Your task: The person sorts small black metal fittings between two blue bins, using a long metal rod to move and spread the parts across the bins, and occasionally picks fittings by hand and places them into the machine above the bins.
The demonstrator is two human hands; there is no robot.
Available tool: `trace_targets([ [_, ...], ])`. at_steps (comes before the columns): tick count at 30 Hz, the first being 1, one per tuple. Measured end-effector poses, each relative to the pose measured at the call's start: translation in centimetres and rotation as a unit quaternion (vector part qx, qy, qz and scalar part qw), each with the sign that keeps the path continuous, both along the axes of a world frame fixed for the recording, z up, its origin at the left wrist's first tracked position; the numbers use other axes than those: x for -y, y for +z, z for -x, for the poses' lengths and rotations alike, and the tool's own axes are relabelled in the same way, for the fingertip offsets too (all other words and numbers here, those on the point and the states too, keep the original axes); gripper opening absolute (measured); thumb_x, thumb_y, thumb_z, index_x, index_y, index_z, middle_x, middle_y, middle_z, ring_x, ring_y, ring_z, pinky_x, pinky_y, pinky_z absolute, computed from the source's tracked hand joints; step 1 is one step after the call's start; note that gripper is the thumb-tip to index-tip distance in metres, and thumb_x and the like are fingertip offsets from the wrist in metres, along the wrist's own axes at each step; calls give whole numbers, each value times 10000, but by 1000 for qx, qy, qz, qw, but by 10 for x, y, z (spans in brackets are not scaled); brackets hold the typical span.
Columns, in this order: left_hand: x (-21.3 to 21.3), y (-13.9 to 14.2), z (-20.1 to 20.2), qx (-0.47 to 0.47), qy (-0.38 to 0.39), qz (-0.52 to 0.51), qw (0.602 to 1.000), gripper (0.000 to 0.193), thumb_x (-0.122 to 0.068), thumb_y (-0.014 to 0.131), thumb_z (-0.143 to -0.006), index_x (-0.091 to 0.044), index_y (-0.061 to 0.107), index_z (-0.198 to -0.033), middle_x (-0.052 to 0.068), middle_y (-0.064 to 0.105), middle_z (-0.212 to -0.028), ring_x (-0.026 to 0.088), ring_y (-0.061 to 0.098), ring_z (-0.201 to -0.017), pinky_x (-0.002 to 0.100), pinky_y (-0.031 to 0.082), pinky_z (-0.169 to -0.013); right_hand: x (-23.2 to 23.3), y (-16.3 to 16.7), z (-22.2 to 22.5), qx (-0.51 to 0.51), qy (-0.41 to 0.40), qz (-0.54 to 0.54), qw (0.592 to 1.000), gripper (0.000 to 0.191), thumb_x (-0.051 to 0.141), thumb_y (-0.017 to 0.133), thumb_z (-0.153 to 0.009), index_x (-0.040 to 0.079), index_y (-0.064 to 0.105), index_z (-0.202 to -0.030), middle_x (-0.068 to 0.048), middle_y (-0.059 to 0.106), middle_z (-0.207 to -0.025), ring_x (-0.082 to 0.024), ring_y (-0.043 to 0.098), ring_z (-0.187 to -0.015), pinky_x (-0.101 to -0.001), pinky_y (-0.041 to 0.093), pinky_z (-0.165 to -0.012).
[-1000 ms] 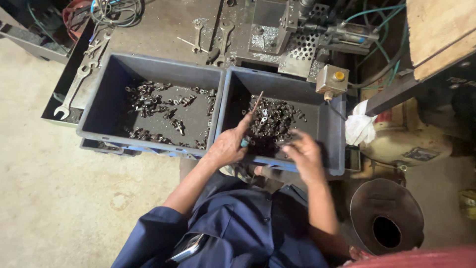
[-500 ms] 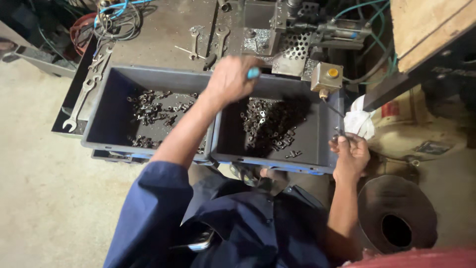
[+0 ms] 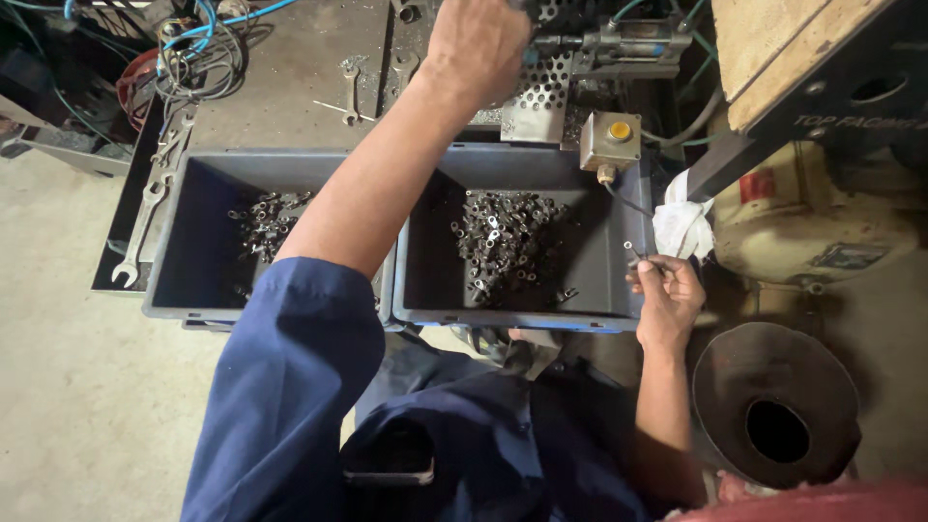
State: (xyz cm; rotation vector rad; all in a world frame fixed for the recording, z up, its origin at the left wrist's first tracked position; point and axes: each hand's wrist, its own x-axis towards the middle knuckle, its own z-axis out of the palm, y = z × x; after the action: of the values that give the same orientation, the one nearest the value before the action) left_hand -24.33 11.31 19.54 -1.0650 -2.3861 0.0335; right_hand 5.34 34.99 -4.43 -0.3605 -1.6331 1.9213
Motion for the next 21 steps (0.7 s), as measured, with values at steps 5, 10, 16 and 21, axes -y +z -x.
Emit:
trace_targets([
  [5,-2,-3,2,77,14,-12,997,106,-146,726,-745,-50,755,-782,194,737,-837,350,718,-861,463,561,-748,0,-1,-1,-6,11,-22,1000,86,14,681,-1019,18,656,-1102,-67,716,-939,-127,676,-783,-250,525,-711],
  [10,41,-24,13,247,-36,-227,941,196,-174,774,-816,-27,761,-945,247,730,-890,405,701,-877,471,569,-778,1,3,-2,2,14,-19,1000,118,22,689,-1004,8,665,-1119,-67,722,-943,-130,683,-789,-248,520,-708],
  [16,92,-121,-61,341,-116,-341,868,188,-102,686,-814,-66,769,-979,159,773,-899,303,765,-829,407,597,-776,10,26,15,15,3,43,999,134,19,680,-998,-14,651,-1124,-92,706,-959,-167,693,-788,-268,521,-680],
  [21,120,-179,-137,345,-10,-258,902,263,-128,710,-804,-85,753,-1061,193,737,-962,397,697,-909,482,558,-822,39,65,79,-7,91,96,991,213,31,629,-1005,-28,622,-1210,-133,710,-1018,-217,719,-831,-308,574,-700],
])
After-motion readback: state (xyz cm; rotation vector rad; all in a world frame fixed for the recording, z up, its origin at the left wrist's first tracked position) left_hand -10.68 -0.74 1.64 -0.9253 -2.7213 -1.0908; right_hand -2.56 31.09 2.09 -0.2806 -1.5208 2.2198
